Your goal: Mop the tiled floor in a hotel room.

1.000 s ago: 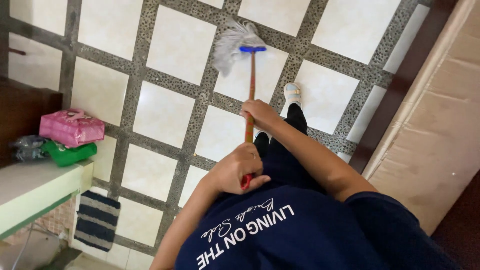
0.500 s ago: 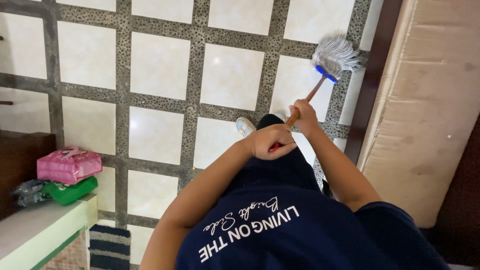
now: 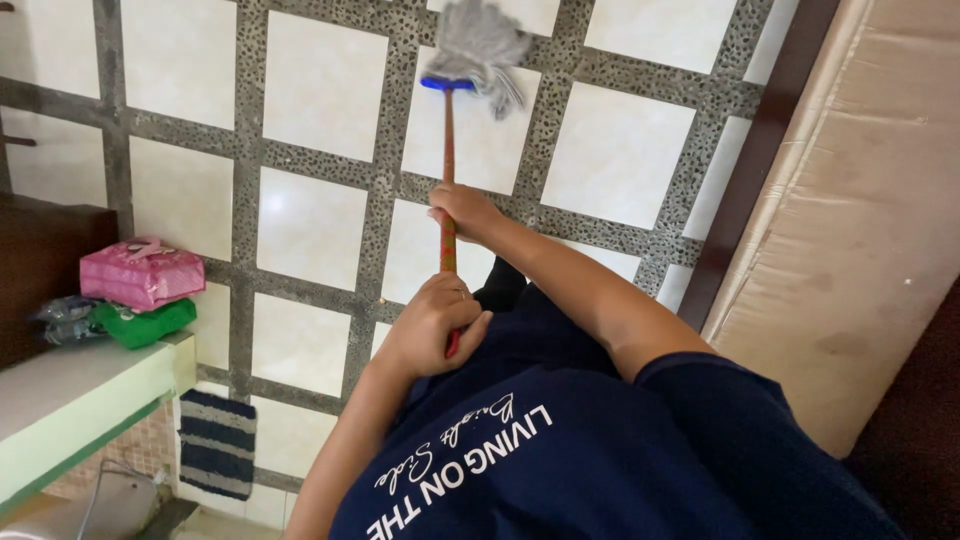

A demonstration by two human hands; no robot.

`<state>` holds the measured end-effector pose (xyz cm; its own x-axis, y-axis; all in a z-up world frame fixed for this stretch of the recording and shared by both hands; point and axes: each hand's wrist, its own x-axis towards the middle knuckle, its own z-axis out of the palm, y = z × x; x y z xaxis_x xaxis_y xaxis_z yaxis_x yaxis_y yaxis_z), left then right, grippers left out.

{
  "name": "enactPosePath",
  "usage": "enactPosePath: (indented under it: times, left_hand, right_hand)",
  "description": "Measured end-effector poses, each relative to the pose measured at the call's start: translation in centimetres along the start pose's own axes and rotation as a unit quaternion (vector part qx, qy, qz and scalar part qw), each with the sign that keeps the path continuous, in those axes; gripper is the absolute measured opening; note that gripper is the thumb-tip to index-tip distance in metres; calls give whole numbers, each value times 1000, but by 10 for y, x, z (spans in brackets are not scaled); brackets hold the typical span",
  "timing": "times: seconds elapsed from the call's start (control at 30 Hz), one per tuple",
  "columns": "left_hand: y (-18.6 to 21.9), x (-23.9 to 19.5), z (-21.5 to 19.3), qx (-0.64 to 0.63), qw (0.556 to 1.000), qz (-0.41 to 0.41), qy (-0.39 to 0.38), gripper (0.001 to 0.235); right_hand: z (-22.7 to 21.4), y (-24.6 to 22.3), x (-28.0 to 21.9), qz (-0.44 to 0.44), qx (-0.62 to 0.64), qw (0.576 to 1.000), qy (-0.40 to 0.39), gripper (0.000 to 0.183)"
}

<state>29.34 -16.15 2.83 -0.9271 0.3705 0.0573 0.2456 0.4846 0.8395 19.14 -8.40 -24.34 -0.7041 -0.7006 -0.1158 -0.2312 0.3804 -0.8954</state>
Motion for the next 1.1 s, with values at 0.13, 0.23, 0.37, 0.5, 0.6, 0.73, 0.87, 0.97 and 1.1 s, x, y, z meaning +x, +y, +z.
enactPosePath:
  times: [0.13,0.23,0.37,0.5,0.6,0.73,0.87,0.97,1.1]
  left_hand:
    - [0,-2,27,10,1000,10,-28,26]
    - [10,2,31,-39,998,6,-44,29]
    - [43,26,37,-132,986,79,-72,35]
    - [52,48,60,-197,958,147,-147,39]
    - [38,60,94,-220,948,159,-165,39]
    - [37,74,111,-274,935,149,-171,35]
    - [59,65,85,-250,951,118,-138,35]
    - [69,47,58,-199,972,98,-72,32]
    - [60,18,34,-121,992,7,20,30]
  right_hand:
    - [-9,3,-13,-54,-57,996,-36,21]
    - [-27,-1,-42,-55,-90,994,-17,20]
    - [-79,-6,-105,-8,-55,998,23,17]
    - [-123,4,-178,68,-93,991,63,24]
    - [-135,18,-223,120,-99,976,152,25]
    - [-143,30,-246,137,-59,973,174,30]
    - [-137,6,-223,170,-45,974,141,30]
    - [-124,-13,-179,100,-20,989,110,27]
    - [-84,-13,-106,-35,-18,998,55,23]
